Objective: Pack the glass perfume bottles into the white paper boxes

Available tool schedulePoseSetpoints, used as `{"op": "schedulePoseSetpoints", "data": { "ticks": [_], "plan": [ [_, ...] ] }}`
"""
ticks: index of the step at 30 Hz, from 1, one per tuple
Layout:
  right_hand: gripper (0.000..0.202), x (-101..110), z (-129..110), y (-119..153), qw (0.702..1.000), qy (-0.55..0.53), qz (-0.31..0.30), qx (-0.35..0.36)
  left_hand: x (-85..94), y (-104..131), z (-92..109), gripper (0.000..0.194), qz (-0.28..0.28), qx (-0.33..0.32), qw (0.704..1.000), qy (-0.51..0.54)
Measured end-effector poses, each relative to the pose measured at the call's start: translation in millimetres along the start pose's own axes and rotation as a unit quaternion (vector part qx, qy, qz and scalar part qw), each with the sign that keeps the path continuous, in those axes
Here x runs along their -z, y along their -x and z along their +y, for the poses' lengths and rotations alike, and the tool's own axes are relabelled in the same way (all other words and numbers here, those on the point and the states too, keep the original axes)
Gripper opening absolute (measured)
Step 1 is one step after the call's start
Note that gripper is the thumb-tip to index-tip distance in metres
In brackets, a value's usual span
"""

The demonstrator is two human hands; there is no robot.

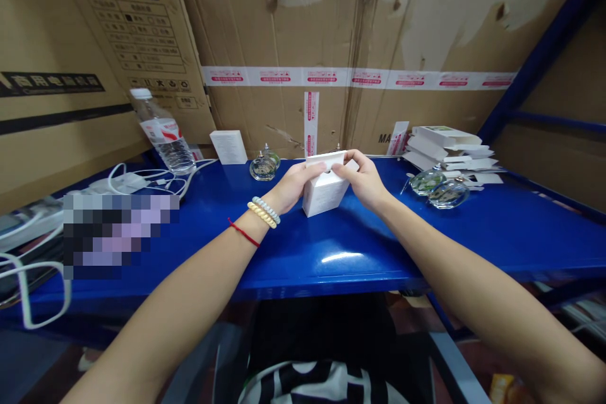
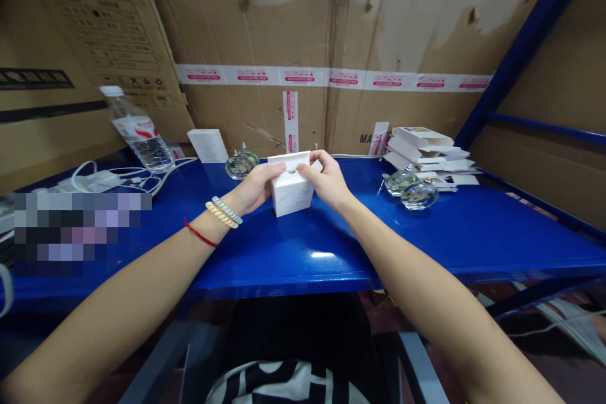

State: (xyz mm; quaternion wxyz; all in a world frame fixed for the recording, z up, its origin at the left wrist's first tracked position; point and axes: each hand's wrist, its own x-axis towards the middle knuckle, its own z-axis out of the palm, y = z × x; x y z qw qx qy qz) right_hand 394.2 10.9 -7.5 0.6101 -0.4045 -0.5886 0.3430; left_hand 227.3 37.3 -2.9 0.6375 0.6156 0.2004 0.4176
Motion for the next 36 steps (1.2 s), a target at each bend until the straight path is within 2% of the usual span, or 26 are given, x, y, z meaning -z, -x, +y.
{"op": "schedulePoseSetpoints", "data": {
  "ticks": [3, 7, 11, 15, 18, 22, 25, 30, 36],
  "plan": [
    [0.038, 2.1, 1.3, -1.9, 1.0, -0.022, -0.022, 0.003, 1.2, 0.2, 0.2, 0.044, 0.025, -0.005, 0.999, -0.035],
    [0.037, 6.5, 1.2, -5.6, 0.988, -0.124, -0.074, -0.058, 4.4, -2.0, 0.6, 0.039, 0.048, 0.006, 0.999, -0.018],
    [0.035, 6.5, -2.3, -5.3, 0.985, -0.115, -0.111, -0.063, 5.6, -4.5, -0.8, 0.039, 0.055, 0.022, 0.998, 0.014],
    [0.034, 1.3, -3.9, -2.6, 0.991, -0.075, -0.103, -0.051, 4.5, -5.8, -5.2, 0.034, 0.071, 0.001, 0.997, 0.015],
    [0.038, -0.1, -2.8, -1.9, 0.993, -0.077, -0.083, -0.045, 3.1, -6.1, -7.7, 0.035, 0.071, -0.047, 0.996, 0.012],
    [0.045, 2.7, -1.1, -2.2, 0.993, -0.09, -0.076, -0.018, 1.7, -5.3, -6.2, 0.032, 0.114, -0.076, 0.99, -0.032],
    [0.039, 4.4, 0.0, -2.1, 0.995, -0.071, -0.073, 0.016, 1.8, -4.0, -1.8, 0.034, 0.136, -0.089, 0.985, -0.049],
    [0.031, 3.8, -1.6, -0.7, 0.996, -0.019, -0.058, 0.072, 8.0, -3.4, 4.0, 0.023, 0.124, -0.162, 0.978, -0.036],
    [0.03, 7.6, -9.1, 3.0, 0.986, 0.072, -0.069, 0.137, 19.3, -4.5, 0.2, 0.015, 0.094, -0.145, 0.983, -0.056]
  ]
}}
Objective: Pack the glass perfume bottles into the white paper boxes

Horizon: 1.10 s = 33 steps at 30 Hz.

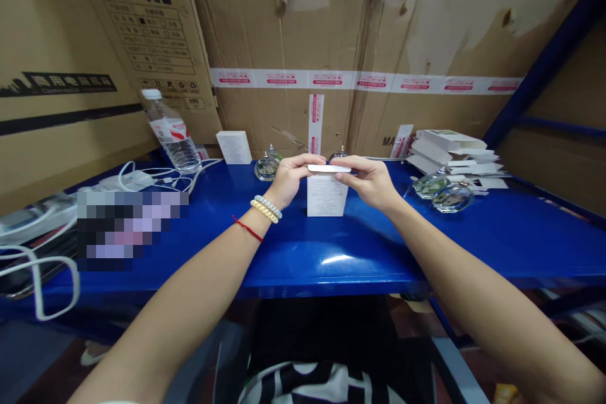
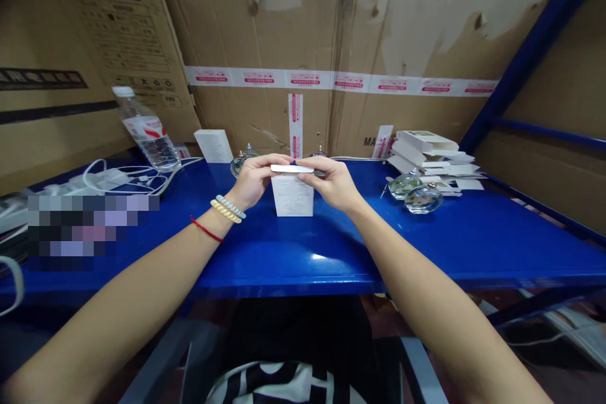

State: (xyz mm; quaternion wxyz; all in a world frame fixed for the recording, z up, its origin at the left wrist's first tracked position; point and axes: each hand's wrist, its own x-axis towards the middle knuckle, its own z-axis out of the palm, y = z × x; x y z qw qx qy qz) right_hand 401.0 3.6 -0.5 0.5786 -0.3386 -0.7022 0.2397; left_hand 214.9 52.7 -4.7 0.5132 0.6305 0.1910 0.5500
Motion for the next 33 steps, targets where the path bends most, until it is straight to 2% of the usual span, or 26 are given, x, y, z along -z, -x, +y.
{"op": "schedulePoseSetpoints", "data": {
  "ticks": [5, 11, 18, 24, 29, 33],
  "plan": [
    [0.031, 3.9, -3.6, 1.4, 1.0, 0.016, -0.017, 0.001, 0.3, 1.5, -0.4, 0.019, -0.015, 0.039, 0.999, -0.019],
    [0.023, 5.9, -3.5, 0.6, 0.999, 0.03, -0.013, 0.005, 3.2, 2.8, 0.7, 0.034, -0.059, 0.049, 0.996, 0.034],
    [0.017, 9.1, -2.7, 0.5, 0.998, 0.038, -0.039, 0.026, 4.3, 4.8, 3.1, 0.023, -0.056, 0.025, 0.998, -0.018],
    [0.026, 14.8, -3.6, 1.9, 0.994, 0.046, -0.098, 0.029, 9.3, 3.6, 2.2, 0.019, -0.071, 0.009, 0.995, -0.072],
    [0.028, 17.0, -1.8, 0.8, 0.993, 0.044, -0.104, 0.029, 8.9, 5.3, 10.6, 0.017, -0.09, -0.043, 0.987, -0.129],
    [0.028, 16.7, 2.0, -0.1, 0.994, 0.022, -0.104, 0.016, 11.4, 7.4, 16.4, 0.025, -0.103, -0.157, 0.948, -0.256]
  ]
}}
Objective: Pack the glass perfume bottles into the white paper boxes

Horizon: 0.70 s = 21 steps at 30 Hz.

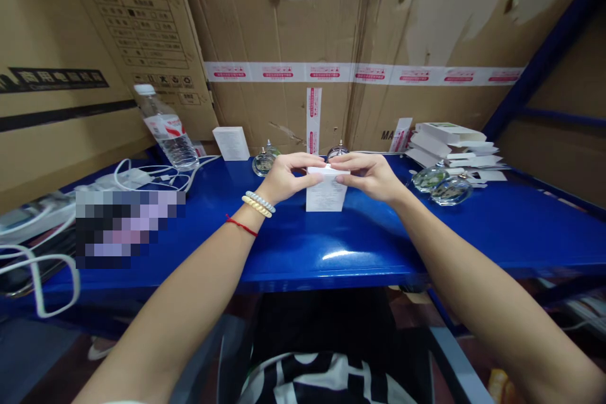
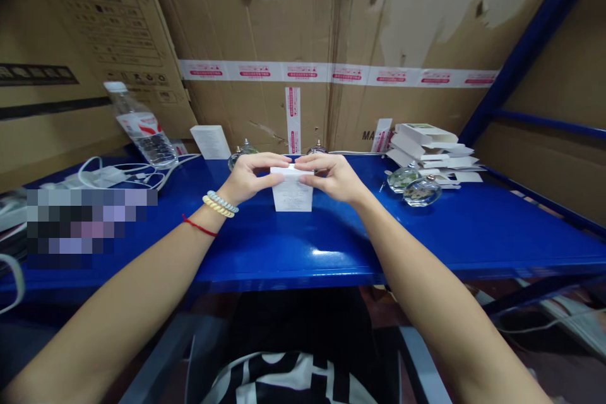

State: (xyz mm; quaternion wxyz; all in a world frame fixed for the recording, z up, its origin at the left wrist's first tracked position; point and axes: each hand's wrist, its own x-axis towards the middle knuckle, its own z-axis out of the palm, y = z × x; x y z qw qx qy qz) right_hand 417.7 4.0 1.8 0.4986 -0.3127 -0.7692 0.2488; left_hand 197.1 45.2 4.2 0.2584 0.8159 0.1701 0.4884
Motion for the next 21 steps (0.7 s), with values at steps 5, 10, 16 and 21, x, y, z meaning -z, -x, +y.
{"op": "schedulePoseSetpoints", "data": {
  "ticks": [5, 10, 16, 21],
  "plan": [
    [0.027, -1.2, 2.5, -0.4, 1.0, -0.023, 0.006, -0.011, 3.7, 1.8, -2.9, 0.03, 0.001, -0.106, 0.987, -0.123],
    [0.026, -1.3, 3.3, -0.8, 0.999, -0.049, 0.008, -0.02, 1.1, 2.8, -2.7, 0.026, 0.026, -0.126, 0.983, -0.131],
    [0.029, 0.1, 3.0, -0.5, 0.998, -0.044, 0.002, -0.035, -0.7, 1.2, 1.5, 0.022, 0.025, 0.024, 0.999, -0.02],
    [0.029, 0.5, 2.2, -0.6, 0.999, -0.035, 0.0, -0.034, 0.9, 0.3, 1.2, 0.022, 0.006, 0.022, 1.0, -0.011]
  ]
}}
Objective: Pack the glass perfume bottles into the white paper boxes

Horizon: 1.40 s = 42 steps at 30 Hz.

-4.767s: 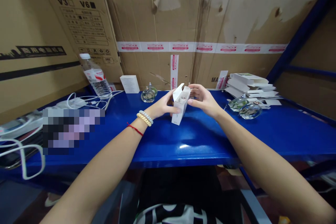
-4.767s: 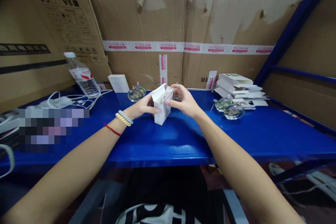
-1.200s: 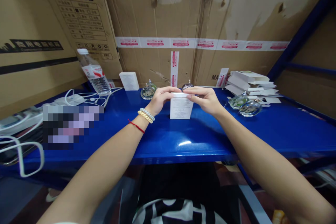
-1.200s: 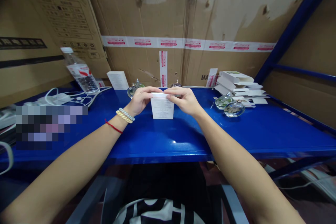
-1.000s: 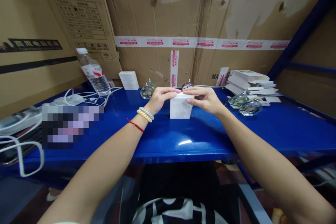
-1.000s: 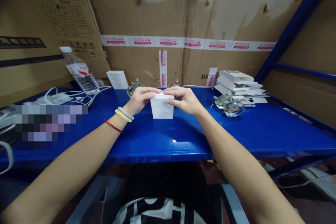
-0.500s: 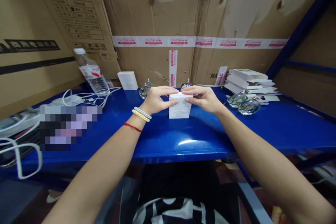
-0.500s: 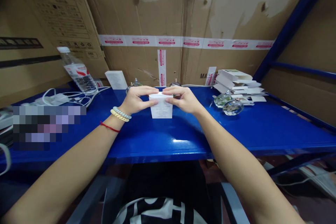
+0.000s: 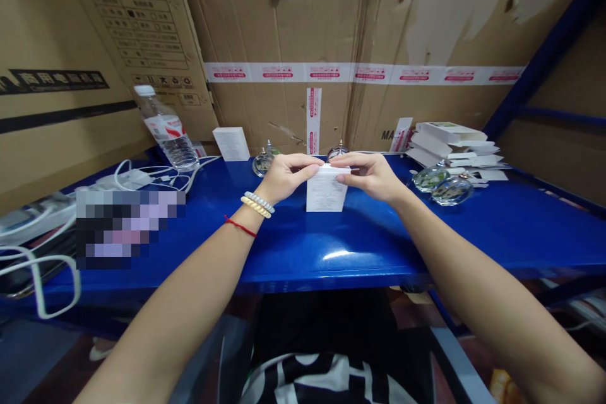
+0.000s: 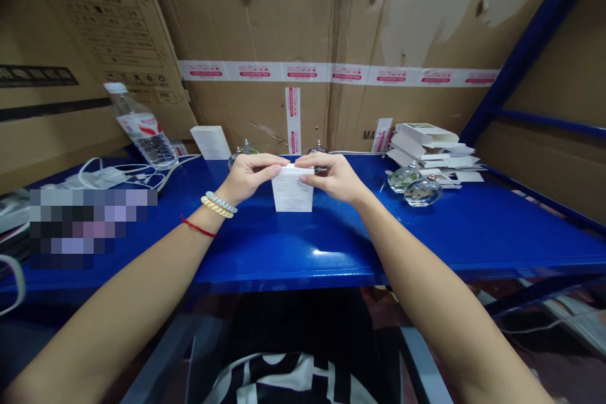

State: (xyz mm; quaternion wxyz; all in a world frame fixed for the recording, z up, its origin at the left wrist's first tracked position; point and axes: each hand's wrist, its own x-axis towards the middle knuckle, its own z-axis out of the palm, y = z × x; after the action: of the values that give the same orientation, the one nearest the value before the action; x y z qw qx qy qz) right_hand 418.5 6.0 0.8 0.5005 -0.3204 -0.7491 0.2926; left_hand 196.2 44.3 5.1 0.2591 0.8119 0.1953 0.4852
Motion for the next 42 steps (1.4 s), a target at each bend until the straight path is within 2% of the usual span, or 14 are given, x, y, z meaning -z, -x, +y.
{"op": "schedulePoseSetpoints", "data": {
  "ticks": [6, 10, 17, 28, 38, 42],
  "plan": [
    [0.028, -0.5, -0.3, -0.2, 1.0, 0.002, 0.001, 0.001, 3.5, 2.0, -2.4, 0.027, -0.025, -0.052, 0.997, -0.059],
    [0.027, -0.2, -1.7, 0.4, 1.0, 0.014, -0.002, 0.0, 3.3, 1.9, -4.0, 0.028, -0.02, -0.066, 0.995, -0.071],
    [0.029, -0.6, -2.2, 0.4, 1.0, 0.012, -0.021, -0.012, 1.9, 1.3, -5.0, 0.024, -0.019, -0.049, 0.998, -0.04],
    [0.022, -1.0, -4.7, -0.6, 0.999, 0.019, -0.013, 0.026, 0.3, 2.3, -3.0, 0.024, -0.015, -0.029, 0.999, -0.039],
    [0.022, -1.1, -3.8, -1.3, 0.999, 0.011, -0.01, 0.03, 1.0, 2.0, -2.0, 0.024, -0.022, -0.03, 0.999, -0.037],
    [0.022, -3.1, -2.5, -0.8, 0.999, 0.026, 0.002, 0.033, 0.1, 2.4, -1.0, 0.027, -0.02, -0.008, 1.0, -0.022]
  ]
}}
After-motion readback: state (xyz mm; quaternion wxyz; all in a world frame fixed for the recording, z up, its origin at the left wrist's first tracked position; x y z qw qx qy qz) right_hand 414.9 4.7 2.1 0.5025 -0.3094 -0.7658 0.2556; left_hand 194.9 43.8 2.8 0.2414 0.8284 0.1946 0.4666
